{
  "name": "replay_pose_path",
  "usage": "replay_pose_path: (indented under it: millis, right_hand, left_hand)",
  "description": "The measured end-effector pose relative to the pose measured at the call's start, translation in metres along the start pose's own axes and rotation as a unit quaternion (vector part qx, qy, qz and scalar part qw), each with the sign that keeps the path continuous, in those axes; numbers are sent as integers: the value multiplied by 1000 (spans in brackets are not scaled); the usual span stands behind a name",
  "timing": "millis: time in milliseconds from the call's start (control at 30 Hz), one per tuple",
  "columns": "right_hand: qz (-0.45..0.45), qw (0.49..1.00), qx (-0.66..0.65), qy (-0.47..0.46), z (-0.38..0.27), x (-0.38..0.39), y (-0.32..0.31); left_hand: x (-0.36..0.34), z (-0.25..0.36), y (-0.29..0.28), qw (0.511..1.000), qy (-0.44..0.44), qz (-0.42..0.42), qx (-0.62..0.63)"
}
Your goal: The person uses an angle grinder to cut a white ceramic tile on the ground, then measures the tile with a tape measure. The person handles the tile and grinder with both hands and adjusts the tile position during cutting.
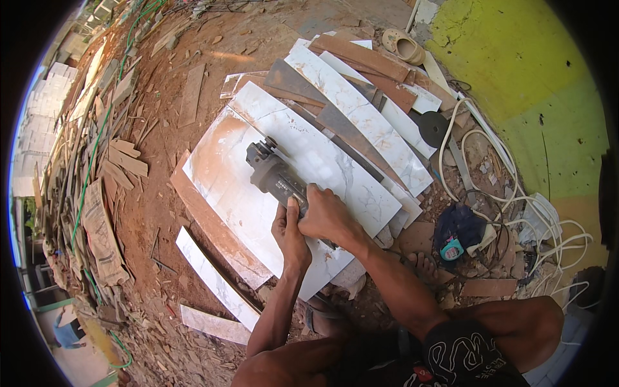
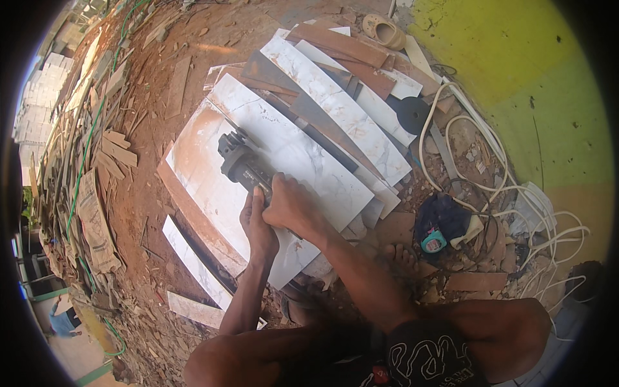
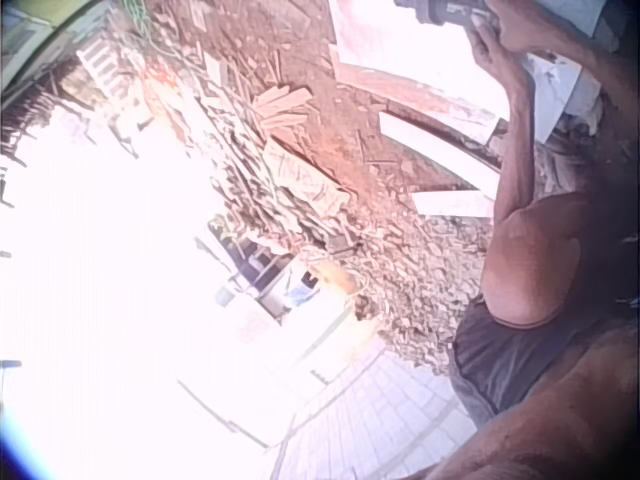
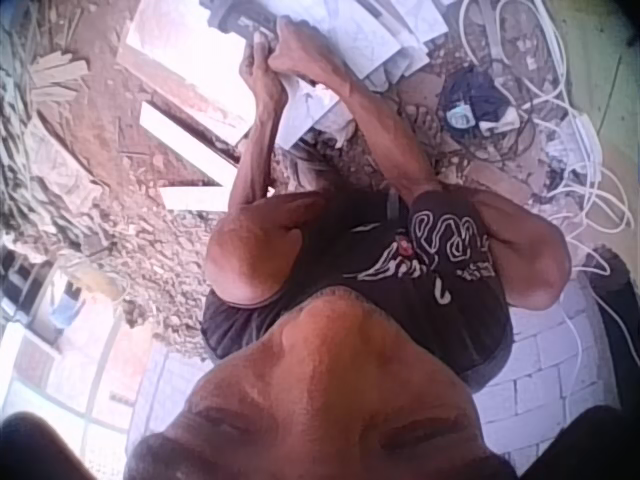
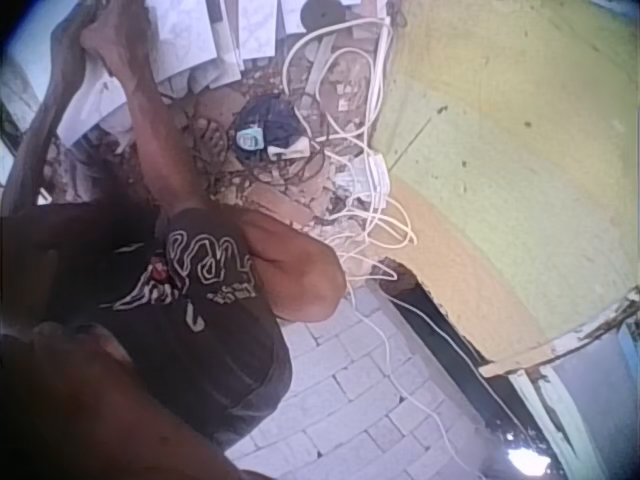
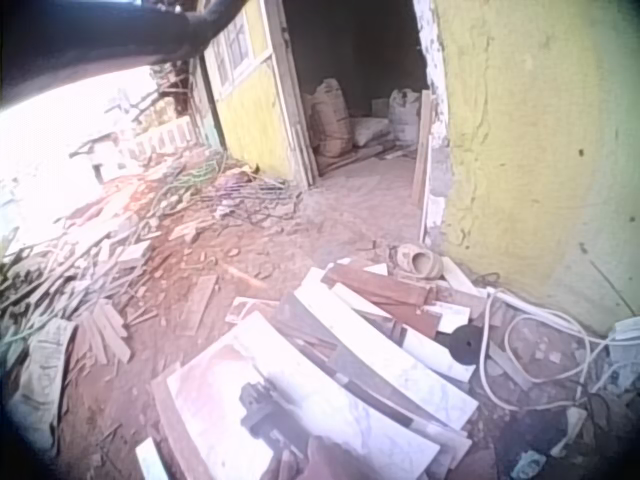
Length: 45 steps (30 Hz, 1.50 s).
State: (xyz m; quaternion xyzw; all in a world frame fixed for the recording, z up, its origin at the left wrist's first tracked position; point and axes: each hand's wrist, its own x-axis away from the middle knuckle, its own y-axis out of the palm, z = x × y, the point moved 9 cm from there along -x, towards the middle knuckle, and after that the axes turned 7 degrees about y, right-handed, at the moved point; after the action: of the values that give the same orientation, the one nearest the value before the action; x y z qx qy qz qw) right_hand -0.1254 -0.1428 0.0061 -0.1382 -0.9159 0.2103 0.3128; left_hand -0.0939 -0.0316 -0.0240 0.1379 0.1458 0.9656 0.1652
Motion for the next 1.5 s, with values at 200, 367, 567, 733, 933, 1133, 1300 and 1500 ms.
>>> replay_pose_path:
  millis: [200,367,567,733,933,1133,1300,1500]
  right_hand:
    - [11,1000,29,-3,3,1,2]
    - [10,999,37,1,5,3,1]
    - [-4,1000,25,7,7,5,2]
    - [-4,999,33,3,10,6,2]
    - [5,1000,26,-4,11,8,1]
    - [7,1000,22,-4,10,11,0]
    - [29,999,5,-19,17,7,2]
    - [5,1000,-4,-3,15,10,1]
  left_hand:
    - [3,-1,0,1000,-1,0,-3]
    - [4,0,3,1000,-1,0,-2]
    - [8,0,3,1000,3,5,-16]
    - [12,0,5,1000,-8,5,-24]
    - [15,0,8,1000,-1,4,-15]
    - [16,0,7,1000,0,3,-13]
    - [17,-2,8,1000,0,8,-14]
    - [19,-5,5,1000,2,12,-14]
